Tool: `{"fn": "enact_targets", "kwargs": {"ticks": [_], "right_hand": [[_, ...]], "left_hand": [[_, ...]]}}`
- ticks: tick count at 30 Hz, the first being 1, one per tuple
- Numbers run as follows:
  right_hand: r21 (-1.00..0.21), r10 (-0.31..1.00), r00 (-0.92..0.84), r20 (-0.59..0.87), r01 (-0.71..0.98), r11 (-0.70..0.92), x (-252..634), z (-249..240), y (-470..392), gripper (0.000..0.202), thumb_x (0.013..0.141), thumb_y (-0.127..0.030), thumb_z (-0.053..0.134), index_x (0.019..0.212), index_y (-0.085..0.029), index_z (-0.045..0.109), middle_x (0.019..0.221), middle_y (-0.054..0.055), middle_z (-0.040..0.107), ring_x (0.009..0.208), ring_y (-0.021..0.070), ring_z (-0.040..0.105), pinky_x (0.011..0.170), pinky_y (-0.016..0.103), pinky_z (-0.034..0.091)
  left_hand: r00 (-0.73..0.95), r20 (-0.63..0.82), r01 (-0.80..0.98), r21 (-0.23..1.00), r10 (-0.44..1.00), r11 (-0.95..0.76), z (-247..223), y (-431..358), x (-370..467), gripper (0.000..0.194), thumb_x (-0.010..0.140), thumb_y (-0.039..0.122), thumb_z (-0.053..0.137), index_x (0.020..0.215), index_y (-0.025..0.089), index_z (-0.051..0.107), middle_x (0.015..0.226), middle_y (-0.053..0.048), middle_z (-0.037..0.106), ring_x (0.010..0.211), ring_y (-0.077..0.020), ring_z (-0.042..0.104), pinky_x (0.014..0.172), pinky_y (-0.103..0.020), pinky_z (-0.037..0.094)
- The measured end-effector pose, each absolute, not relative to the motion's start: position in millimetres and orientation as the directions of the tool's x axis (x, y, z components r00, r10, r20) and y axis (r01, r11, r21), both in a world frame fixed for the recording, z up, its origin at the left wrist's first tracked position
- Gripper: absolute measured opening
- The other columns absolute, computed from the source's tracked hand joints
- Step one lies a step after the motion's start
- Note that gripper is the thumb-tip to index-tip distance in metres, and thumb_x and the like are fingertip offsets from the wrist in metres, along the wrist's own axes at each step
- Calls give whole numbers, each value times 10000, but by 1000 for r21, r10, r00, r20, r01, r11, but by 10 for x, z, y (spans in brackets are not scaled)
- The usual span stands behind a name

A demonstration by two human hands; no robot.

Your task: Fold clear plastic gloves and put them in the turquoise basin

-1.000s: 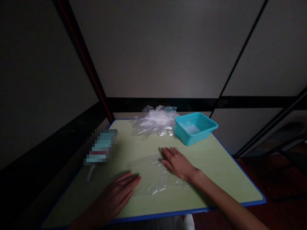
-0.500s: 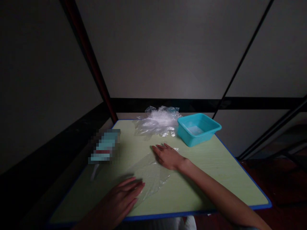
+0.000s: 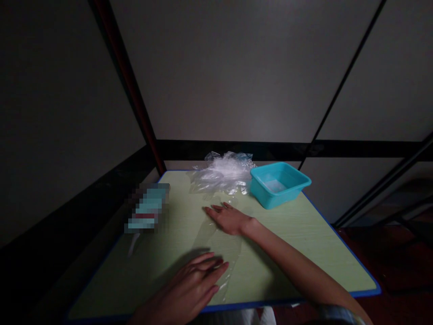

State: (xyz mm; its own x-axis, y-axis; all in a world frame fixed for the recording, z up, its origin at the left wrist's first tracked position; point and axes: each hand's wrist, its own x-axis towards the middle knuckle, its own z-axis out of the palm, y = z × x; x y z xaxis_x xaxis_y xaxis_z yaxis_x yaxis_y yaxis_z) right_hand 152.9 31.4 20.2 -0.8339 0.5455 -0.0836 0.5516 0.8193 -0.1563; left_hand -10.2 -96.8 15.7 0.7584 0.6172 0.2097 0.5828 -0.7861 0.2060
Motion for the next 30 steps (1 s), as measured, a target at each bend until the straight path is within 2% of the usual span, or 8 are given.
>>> {"fn": "enact_targets", "kwargs": {"ticks": [8,12,14,16,20,24,30], "right_hand": [[-288,431,-901,-39,423,859,1374,211,315,705,733,-16,367,1369,-120,81,1309,122,411,1281,196,207,1020,460,182],[-339,380,-923,58,340,877,1446,225,343,759,643,38,374,1349,-160,179,1375,85,313,1279,178,212,1022,410,217],[-364,430,-892,138,358,860,1588,241,353,783,599,49,368,1338,-163,218,1387,81,288,1260,174,258,1013,378,250],[-390,527,-828,191,428,815,1788,235,353,801,578,56,342,1338,-167,222,1356,78,347,1235,171,309,998,374,280],[-411,671,-719,184,564,717,2189,129,310,860,520,50,334,1348,-136,192,1300,98,426,1226,206,322,985,413,291],[-395,712,-687,141,621,677,2350,17,256,858,502,25,364,1338,-102,213,1291,118,434,1218,235,330,979,424,296],[-329,732,-676,85,674,661,2335,-4,287,767,591,-5,373,1337,-119,235,1297,109,428,1191,229,372,964,403,323]], "left_hand": [[781,181,567,194,597,-801,178,-918,194,377,865,250,404,1221,130,390,1123,-85,583,1075,-168,501,968,-297,341],[783,211,536,251,586,-806,174,-837,211,374,855,223,401,1219,140,396,1074,-70,608,1060,-165,508,967,-312,346],[739,244,557,304,628,-773,149,-738,101,376,845,203,401,1219,166,403,1100,-58,594,1085,-176,486,955,-324,364],[615,286,641,361,735,-677,89,-598,-75,407,841,185,391,1247,196,376,1159,-49,561,1138,-196,435,954,-356,367],[421,284,726,464,862,-507,-91,-317,-426,474,818,151,379,1286,189,317,1135,-44,578,1122,-205,443,974,-408,338],[370,284,743,480,884,-466,-213,-212,-539,488,808,142,367,1291,169,302,1128,-44,584,1149,-210,409,1005,-441,283],[374,307,753,451,875,-479,-234,-249,-500,472,799,131,365,1267,169,322,1111,-45,594,1121,-187,443,1009,-429,278]]}}
